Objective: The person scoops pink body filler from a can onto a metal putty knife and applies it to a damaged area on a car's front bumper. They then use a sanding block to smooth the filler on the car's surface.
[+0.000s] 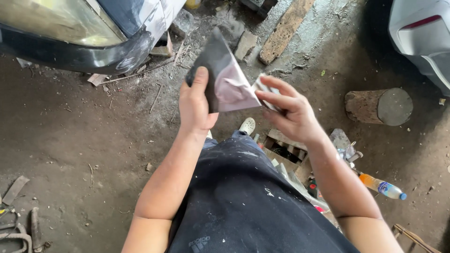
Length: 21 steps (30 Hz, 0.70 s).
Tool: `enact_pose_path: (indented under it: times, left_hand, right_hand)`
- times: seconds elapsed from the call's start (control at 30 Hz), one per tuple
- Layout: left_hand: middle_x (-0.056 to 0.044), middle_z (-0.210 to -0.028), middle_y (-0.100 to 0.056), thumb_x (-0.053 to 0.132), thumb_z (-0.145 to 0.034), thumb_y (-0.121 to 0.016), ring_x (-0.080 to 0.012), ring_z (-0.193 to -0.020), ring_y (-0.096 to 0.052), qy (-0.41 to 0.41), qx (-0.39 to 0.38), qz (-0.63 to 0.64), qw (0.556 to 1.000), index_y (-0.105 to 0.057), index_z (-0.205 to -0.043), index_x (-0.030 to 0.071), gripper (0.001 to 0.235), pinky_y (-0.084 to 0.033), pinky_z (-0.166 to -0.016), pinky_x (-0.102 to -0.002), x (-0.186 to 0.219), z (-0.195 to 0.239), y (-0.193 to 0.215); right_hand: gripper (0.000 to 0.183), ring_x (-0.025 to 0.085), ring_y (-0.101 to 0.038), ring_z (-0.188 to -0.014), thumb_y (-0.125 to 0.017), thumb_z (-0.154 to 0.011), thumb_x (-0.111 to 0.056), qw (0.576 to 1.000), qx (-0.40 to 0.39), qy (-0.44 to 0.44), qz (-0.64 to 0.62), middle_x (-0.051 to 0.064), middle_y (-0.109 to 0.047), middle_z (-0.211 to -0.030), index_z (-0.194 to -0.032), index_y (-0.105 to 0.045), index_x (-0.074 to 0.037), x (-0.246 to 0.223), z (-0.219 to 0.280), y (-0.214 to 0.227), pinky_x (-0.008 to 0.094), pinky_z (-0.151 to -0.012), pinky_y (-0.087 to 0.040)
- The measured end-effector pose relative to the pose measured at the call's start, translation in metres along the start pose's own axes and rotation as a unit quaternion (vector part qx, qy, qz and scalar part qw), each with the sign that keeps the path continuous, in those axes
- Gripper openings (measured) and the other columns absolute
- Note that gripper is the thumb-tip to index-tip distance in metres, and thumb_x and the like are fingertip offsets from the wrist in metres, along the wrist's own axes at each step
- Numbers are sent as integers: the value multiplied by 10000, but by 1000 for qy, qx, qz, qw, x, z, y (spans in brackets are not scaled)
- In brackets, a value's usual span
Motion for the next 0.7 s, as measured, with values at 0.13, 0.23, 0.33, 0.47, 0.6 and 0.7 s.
enact_pose_path:
  times: [0.13, 0.23, 0.33, 0.47, 0.6, 0.7]
  left_hand:
    - [-139, -1055, -720, 181, -1076, -567, -253, -932, -717, -67, -34, -139, 988, -629, -1160, -27, 233, -605, -830, -362, -7, 7, 7]
    - [-160, -1133, -715, 160, -1134, -564, -260, -987, -718, -271, -113, -391, 872, -641, -1241, -35, 236, -596, -855, -345, -8, 25, -19]
    - [-160, -1232, -710, 126, -1138, -562, -251, -1078, -735, -403, -146, -468, 773, -624, -1338, -6, 248, -610, -913, -326, 0, 31, -32]
    - [-130, -1199, -721, 134, -1137, -552, -225, -1040, -747, -404, -133, -475, 771, -626, -1341, 11, 249, -619, -874, -308, 10, 28, -22]
    - [-114, -1016, -739, 185, -1085, -555, -231, -896, -736, -260, -45, -498, 826, -661, -1299, 22, 289, -610, -770, -342, 25, 16, -36]
    - [-153, -1022, -716, 206, -1028, -608, -276, -906, -714, -20, 15, -309, 951, -631, -1274, 8, 316, -603, -827, -412, 1, 5, -20]
  right_hand:
    - [485, 380, -557, -1427, -747, -893, -40, 990, 103, -33, 92, 165, -569, -1504, -1366, -665, -111, -24, -12, 12, 457, -1176, -490]
    - [448, 387, -517, -1486, -776, -899, -21, 972, 162, 48, 163, 133, -604, -1456, -1324, -694, -136, -46, -16, 2, 480, -1237, -488]
    - [422, 389, -528, -1390, -813, -828, -78, 964, 106, 93, 226, 124, -644, -1354, -1234, -738, -165, -60, -16, -22, 531, -1140, -447]
    - [382, 400, -526, -1380, -790, -855, -143, 968, 37, 94, 231, 118, -658, -1346, -1234, -758, -184, -50, -8, -33, 558, -1101, -419]
    - [367, 373, -477, -1413, -752, -893, -166, 959, 82, 226, 148, 168, -582, -1400, -1258, -711, -167, -57, -6, -6, 584, -1195, -361]
    - [383, 357, -438, -1522, -693, -932, -161, 969, 58, 206, -124, 155, -549, -1484, -1314, -664, -148, -50, -9, 2, 502, -1245, -349]
Point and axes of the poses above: each hand's wrist, its own z-axis away from the middle knuckle, its own y-axis out of the back of the hand, x = y × z, the point moved 3 cm from there along -z, towards the middle knuckle
